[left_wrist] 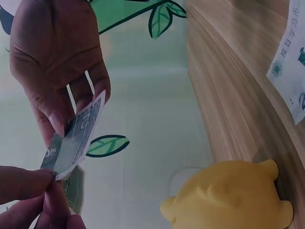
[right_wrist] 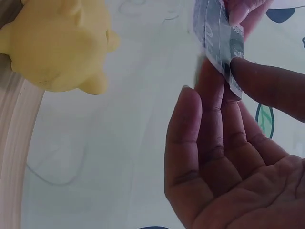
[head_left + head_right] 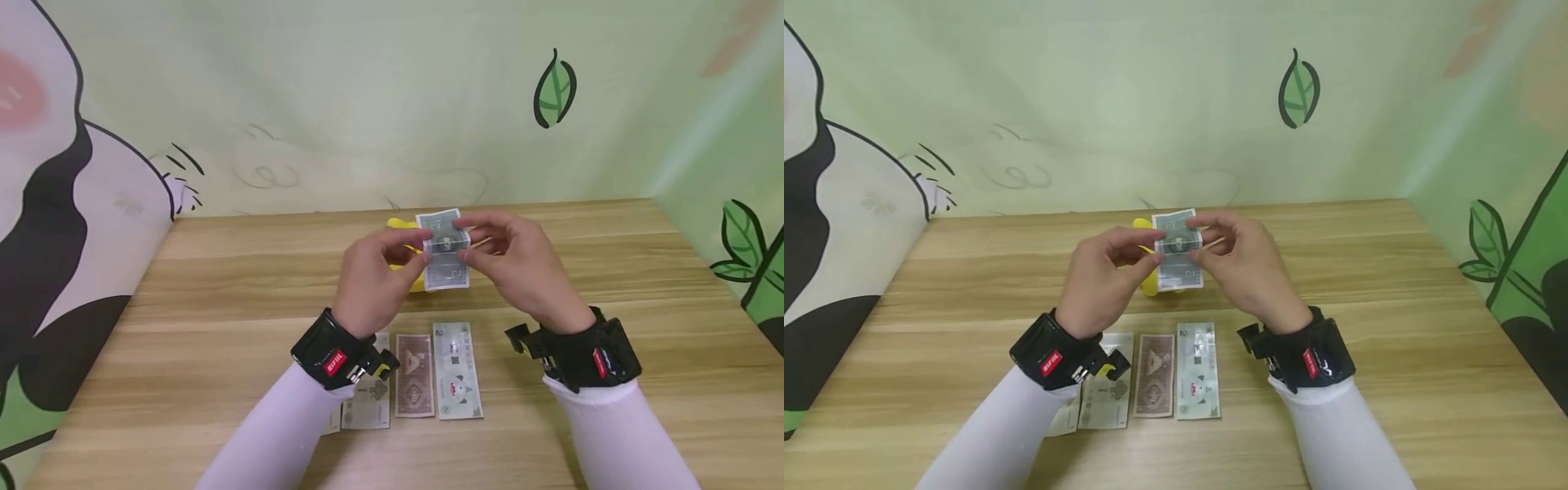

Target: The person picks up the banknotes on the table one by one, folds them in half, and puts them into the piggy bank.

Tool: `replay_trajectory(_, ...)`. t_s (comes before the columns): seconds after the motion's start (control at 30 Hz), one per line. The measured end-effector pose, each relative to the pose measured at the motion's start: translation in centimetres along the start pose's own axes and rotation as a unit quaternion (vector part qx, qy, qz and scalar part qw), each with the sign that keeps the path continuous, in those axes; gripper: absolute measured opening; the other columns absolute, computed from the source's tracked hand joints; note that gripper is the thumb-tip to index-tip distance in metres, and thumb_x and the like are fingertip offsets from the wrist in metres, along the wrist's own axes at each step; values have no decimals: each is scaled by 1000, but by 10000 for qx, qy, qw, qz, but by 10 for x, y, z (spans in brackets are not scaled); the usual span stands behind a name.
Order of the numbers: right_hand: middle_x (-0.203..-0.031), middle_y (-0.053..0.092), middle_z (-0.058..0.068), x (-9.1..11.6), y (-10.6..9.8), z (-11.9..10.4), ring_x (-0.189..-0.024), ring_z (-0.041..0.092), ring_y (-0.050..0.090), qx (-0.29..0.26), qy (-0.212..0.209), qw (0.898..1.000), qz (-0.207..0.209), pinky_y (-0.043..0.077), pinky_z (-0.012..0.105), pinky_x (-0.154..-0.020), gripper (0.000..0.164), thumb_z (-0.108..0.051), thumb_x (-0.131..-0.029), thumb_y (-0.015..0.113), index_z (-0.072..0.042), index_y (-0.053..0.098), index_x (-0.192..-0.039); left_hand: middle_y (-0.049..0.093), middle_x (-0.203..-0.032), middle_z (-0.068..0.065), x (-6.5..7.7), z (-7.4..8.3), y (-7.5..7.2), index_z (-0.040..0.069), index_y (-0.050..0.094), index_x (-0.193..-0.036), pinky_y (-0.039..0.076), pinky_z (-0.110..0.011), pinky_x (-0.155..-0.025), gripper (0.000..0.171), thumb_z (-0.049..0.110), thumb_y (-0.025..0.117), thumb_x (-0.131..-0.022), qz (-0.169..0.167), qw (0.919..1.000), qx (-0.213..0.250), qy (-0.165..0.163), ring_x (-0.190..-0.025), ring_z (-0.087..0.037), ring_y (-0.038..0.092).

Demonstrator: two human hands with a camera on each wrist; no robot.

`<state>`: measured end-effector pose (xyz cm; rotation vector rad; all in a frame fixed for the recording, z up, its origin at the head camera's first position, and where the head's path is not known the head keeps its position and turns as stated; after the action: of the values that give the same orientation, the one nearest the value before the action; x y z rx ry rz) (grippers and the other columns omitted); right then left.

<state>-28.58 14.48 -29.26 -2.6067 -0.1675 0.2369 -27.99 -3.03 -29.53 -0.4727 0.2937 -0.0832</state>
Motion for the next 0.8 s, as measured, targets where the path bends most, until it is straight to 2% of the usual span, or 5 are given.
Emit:
replay_trajectory(0.23,-109,74,8,2,-1,-2,-90,25,64,316,-89,9994,65,49,28,-68,21,-9,-98,71,-11,76,-117,70,-102,-3,-2,4,-2,11,81,-109,60,-35,-85,16,13,76,-95,92,9993,-243,260,-93,-18,66)
replay_trajectory(0.33,-113,74,8,3,-3,-2,-97,25,66,372,-114,9992,126,52,35,-78,17,-11,-98,70,-11,77,-114,68,-106,-4,-3,5,-2,9,80,-107,60,-39,-88,14,15,76,-95,76,9992,-220,324,-101,-21,65)
replay_trajectory(0.5,-115,72,8,4,-2,-4,-106,25,65,225,-139,9996,103,53,41,-92,15,-13,-100,68,-8,75,-112,73,-109,-4,-4,2,1,8,75,-109,58,-40,-91,14,15,71,-98,-120,9998,107,106,-101,-21,68)
replay_trajectory(0.63,-111,74,8,4,1,-3,-97,24,66,93,12,10000,-16,53,31,-79,20,-14,-102,67,-11,74,-120,75,-104,-8,-5,-2,0,5,74,-110,56,-34,-81,13,12,68,-100,-211,9989,410,-27,-90,-21,68)
replay_trajectory(0.8,-105,71,10,3,3,-2,-89,24,66,-46,140,9999,-6,50,24,-66,28,-12,-102,66,-13,71,-130,75,-104,-11,-7,-7,-1,3,73,-115,54,-29,-77,18,10,67,-100,-285,9970,701,-165,-89,-26,69)
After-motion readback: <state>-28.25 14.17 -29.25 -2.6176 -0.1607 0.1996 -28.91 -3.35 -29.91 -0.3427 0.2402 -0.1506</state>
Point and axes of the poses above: each hand's wrist, its own x-axis away from the middle knuckle, its own y-axis out of the palm, z = x × y, the point moved 9 cm from there along -x, towards the middle knuckle
